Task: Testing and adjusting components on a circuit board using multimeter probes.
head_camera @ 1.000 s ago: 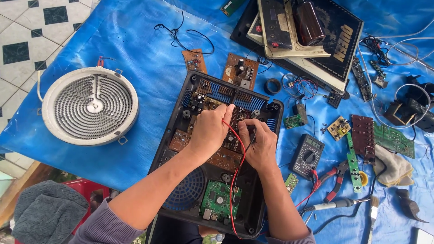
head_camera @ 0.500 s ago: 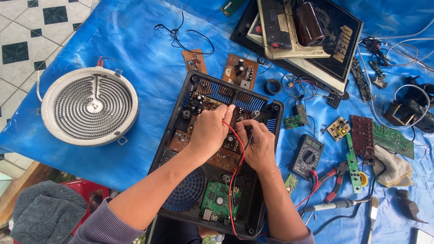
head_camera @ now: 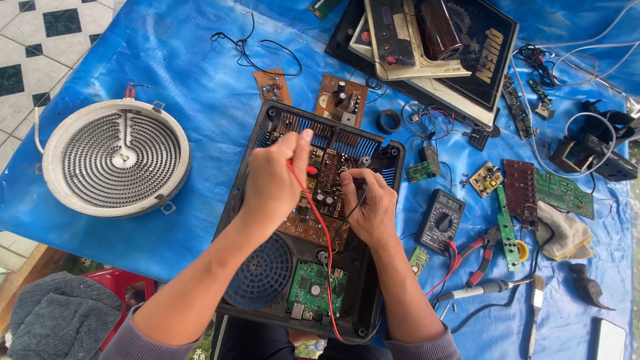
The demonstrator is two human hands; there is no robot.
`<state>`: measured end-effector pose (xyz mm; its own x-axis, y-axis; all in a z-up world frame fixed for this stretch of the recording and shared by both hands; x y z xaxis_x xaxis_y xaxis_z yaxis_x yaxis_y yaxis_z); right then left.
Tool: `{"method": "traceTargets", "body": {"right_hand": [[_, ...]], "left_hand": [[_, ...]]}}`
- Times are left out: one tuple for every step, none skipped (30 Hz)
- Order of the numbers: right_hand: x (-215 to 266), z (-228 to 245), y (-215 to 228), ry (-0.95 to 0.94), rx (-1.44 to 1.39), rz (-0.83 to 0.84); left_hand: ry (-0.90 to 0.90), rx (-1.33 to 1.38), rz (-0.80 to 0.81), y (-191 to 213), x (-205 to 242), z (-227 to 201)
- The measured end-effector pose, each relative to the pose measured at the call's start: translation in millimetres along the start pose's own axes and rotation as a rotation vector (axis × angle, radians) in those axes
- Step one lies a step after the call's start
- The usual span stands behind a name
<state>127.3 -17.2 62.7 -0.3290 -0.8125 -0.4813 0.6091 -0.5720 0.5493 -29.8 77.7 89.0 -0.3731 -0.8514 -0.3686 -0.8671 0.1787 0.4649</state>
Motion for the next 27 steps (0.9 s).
{"method": "traceTargets", "body": {"right_hand": [[1, -2, 0, 0.0, 0.003, -0.001], [1, -3, 0, 0.001, -0.003, -0.01], [2, -4, 0, 0.003, -0.008, -0.018], [1, -3, 0, 0.006, -0.01, -0.017], [1, -2, 1, 0.018, -0.008, -0.022], [0, 0, 2, 0.03, -0.005, -0.029], [2, 5, 4, 0.033, -0.006, -0.031], [1, 10, 5, 0.04, -0.014, -0.041], [-1, 16, 6, 0.047, -0.023, -0.05], [-1, 18, 7, 0.057, -0.026, -0.05], [-1, 20, 7, 0.058, -0.049, -0.032], [-1, 22, 7, 0.056, -0.073, -0.013], [-1, 24, 6, 0.065, -0.078, -0.01], [-2, 24, 5, 0.06, -0.072, 0.0], [-2, 25, 3, 0.056, -0.066, 0.01], [-2, 26, 3, 0.061, -0.069, 0.014], [-3, 27, 4, 0.063, -0.06, 0.015], [-4, 27, 4, 0.065, -0.05, 0.015], [-5, 27, 4, 0.069, -0.051, 0.017], [-6, 28, 4, 0.069, -0.048, 0.027], [-7, 28, 3, 0.07, -0.045, 0.038], [-8, 27, 4, 0.072, -0.044, 0.041], [-10, 26, 4, 0.07, -0.041, 0.046], [-11, 25, 4, 0.07, -0.036, 0.051], [-12, 24, 4, 0.072, -0.034, 0.055], [-14, 22, 4, 0.054, -0.035, 0.063], [-16, 19, 4, 0.036, -0.036, 0.071]], "left_hand": [[-0.001, 0.003, 0.001, 6, 0, -3], [-0.067, -0.024, -0.055, 17, 1, -11], [-0.132, -0.052, -0.112, 29, 2, -19], [-0.133, -0.053, -0.115, 31, 4, -17], [-0.126, -0.058, -0.134, 36, 7, -15], [-0.123, -0.063, -0.153, 40, 10, -14], [-0.125, -0.063, -0.156, 41, 14, -7], [-0.121, -0.114, -0.199, 47, 17, 0], [-0.117, -0.164, -0.242, 54, 19, 6], [-0.119, -0.166, -0.252, 56, 21, 8], [-0.108, -0.216, -0.273, 61, 23, 11], [-0.093, -0.268, -0.294, 66, 26, 14], [-0.093, -0.272, -0.304, 67, 27, 19], [-0.078, -0.251, -0.311, 68, 28, 26], [-0.062, -0.23, -0.318, 69, 28, 34], [-0.06, -0.232, -0.324, 69, 29, 32], [-0.062, -0.134, -0.294, 66, 28, 32], [-0.066, -0.034, -0.263, 62, 27, 32], [-0.065, -0.035, -0.268, 61, 28, 28], [-0.05, -0.002, -0.247, 58, 28, 26], [-0.035, 0.03, -0.226, 54, 28, 24], [-0.033, 0.032, -0.23, 46, 28, 27], [-0.038, 0.05, -0.207, 36, 28, 29], [-0.042, 0.07, -0.185, 25, 27, 31], [-0.04, 0.072, -0.189, 23, 24, 34], [-0.079, 0.009, -0.192, 21, 20, 33], [-0.119, -0.055, -0.195, 19, 16, 31]]}}
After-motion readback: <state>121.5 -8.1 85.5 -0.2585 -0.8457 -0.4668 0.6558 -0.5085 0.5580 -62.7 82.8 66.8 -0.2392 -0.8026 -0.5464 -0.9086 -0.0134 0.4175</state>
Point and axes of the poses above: each hand's wrist, its own x-axis away from the middle knuckle, its own y-axis out of the back of the hand, z = x × y, the point moved 8 cm from there along -x, towards the middle knuckle, and after that the axes turned 10 degrees about -y, right-handed, at the moved point
